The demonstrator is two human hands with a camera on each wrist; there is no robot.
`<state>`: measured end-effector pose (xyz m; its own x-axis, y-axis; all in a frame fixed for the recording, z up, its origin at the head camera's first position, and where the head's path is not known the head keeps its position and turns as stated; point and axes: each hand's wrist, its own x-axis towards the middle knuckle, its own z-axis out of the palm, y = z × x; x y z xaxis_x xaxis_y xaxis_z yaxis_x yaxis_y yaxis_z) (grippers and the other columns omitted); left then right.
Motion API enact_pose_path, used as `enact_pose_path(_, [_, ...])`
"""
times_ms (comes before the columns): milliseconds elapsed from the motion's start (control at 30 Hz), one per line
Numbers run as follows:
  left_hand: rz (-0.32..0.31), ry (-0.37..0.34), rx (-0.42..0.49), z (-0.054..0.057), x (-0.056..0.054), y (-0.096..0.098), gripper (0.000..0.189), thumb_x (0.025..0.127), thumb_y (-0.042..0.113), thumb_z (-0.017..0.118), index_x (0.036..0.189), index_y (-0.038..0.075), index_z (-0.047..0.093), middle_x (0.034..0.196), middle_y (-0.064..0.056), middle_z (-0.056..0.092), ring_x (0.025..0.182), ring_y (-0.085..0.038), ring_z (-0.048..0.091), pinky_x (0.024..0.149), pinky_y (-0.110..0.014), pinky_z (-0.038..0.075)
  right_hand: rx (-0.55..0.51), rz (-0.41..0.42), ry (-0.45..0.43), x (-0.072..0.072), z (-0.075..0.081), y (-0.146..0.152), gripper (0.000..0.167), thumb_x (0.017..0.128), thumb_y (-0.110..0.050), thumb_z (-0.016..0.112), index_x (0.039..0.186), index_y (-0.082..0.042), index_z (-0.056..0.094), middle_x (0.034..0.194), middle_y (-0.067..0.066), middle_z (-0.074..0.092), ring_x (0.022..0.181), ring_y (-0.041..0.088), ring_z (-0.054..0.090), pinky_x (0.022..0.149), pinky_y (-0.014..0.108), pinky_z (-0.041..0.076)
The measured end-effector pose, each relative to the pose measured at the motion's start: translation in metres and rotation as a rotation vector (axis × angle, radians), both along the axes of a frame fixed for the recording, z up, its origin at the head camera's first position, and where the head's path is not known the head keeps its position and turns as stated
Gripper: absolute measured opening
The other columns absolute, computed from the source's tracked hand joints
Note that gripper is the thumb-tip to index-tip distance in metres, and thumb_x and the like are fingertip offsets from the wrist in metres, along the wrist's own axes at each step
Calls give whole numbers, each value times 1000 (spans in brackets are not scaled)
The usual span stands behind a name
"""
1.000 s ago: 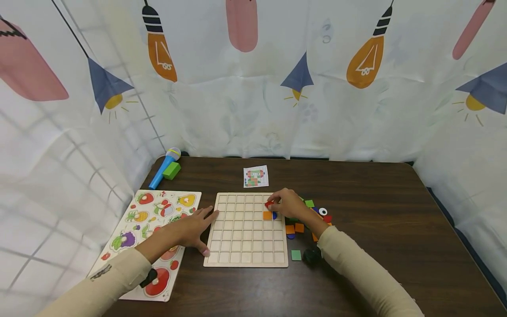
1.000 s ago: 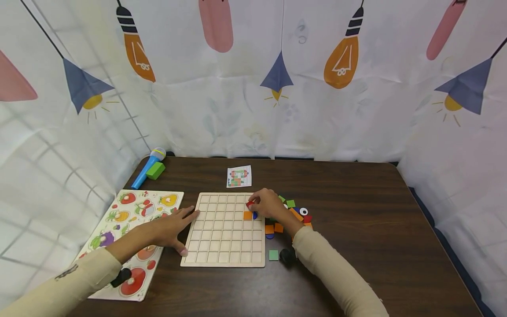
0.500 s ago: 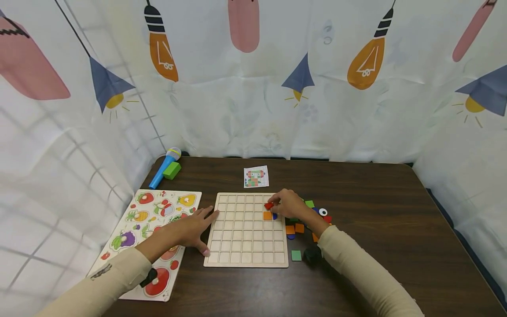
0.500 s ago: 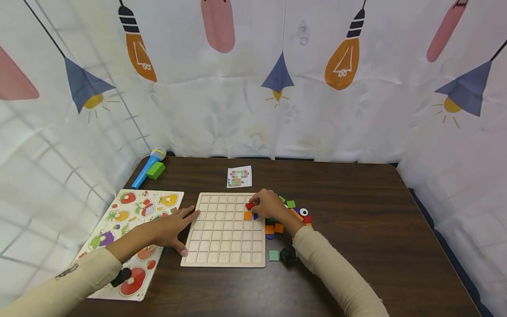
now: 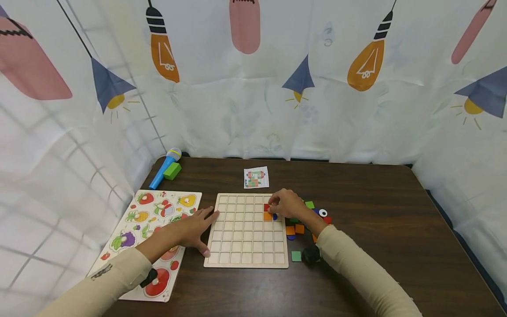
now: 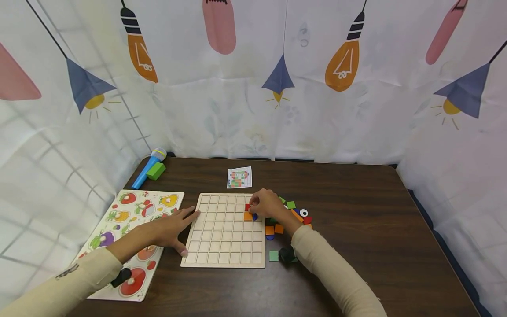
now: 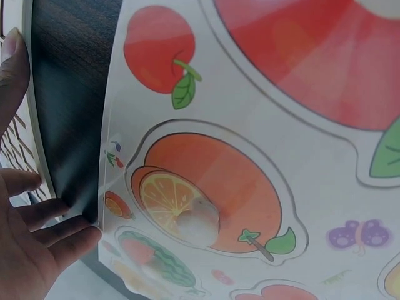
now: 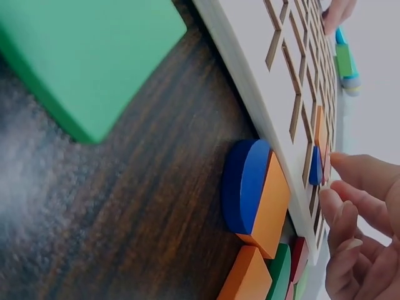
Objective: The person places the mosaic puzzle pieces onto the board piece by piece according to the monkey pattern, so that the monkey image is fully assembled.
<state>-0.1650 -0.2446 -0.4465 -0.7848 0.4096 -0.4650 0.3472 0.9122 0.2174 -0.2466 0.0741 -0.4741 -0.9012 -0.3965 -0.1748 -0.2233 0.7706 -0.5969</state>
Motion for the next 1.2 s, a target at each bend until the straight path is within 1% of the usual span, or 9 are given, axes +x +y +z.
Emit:
enact_pose_path(167, [3, -3, 3, 1, 0, 0, 121, 68, 57, 86, 160, 9, 24, 164, -23, 20, 150, -48, 22, 108, -66, 37, 15, -18, -16, 0, 0, -1, 8, 90, -25, 77, 89, -17, 77, 85, -4, 69, 77, 16, 57, 69, 31, 48])
enact_pose_path(333, [3, -1, 5, 0, 0, 0, 121, 68, 57, 86, 160, 9, 24, 164, -23, 20, 150, -48, 21, 108, -66, 37, 24, -36, -18, 0, 1, -2, 12, 90, -28, 77, 96, -18, 79, 88, -5, 71, 79, 16, 58, 70, 31, 49])
enact_pose_path(500, [7, -6, -2, 0, -1, 0, 120, 69, 58, 85, 160, 11, 23, 165, -22, 19, 151, -47, 20, 109, -65, 37, 19, -40, -17, 2, 2, -3, 11, 90, -28, 77, 95, -18, 80, 88, -6, 72, 78, 15, 59, 69, 30, 48])
enact_pose_path(667, [3, -1, 0, 0, 0, 0, 120, 68, 58, 85, 160, 10, 24, 164, -23, 19, 150, -47, 21, 108, -65, 38, 16, -30, -10, 2, -1, 0, 13, 91, -31, 75, 98, -20, 81, 92, -5, 73, 79, 15, 59, 69, 30, 47])
enact_pose_path(767, [0, 1, 7, 0, 1, 0, 120, 69, 57, 86, 159, 8, 24, 164, -24, 20, 150, -48, 22, 108, -65, 38, -4, -3, 16, 1, -4, 6, 15, 92, -33, 75, 98, -21, 80, 90, -5, 71, 76, 14, 57, 66, 29, 46])
enact_pose_path(900, [-1, 4, 12, -1, 2, 0, 120, 69, 57, 86, 159, 8, 24, 164, -24, 20, 150, -48, 22, 108, -64, 38, -66, 70, 52, 1, -2, 22, 18, 93, -31, 72, 102, -17, 79, 86, -4, 69, 71, 13, 57, 62, 28, 48])
enact_pose_path(1000, [0, 4, 13, -1, 2, -1, 120, 69, 57, 86, 160, 8, 24, 164, -24, 20, 150, -48, 22, 108, -64, 38, -104, 122, 69, -1, 0, 39, 21, 95, -30, 70, 107, -14, 77, 92, -2, 72, 75, 11, 59, 65, 27, 50])
enact_pose_path(1100, [-1, 4, 13, -1, 2, -1, 120, 69, 57, 85, 160, 8, 24, 164, -24, 20, 150, -48, 22, 108, -64, 38, -118, 149, 77, -1, 2, 55, 23, 96, -30, 69, 110, -14, 77, 98, -1, 73, 77, 12, 58, 66, 28, 50])
enact_pose_path(1200, [-3, 4, 15, -1, 2, -1, 120, 69, 57, 85, 160, 8, 24, 164, -24, 20, 150, -48, 22, 108, -64, 38, -106, 158, 81, 2, 4, 70, 21, 95, -28, 70, 111, -15, 77, 99, -2, 72, 79, 14, 56, 67, 28, 48])
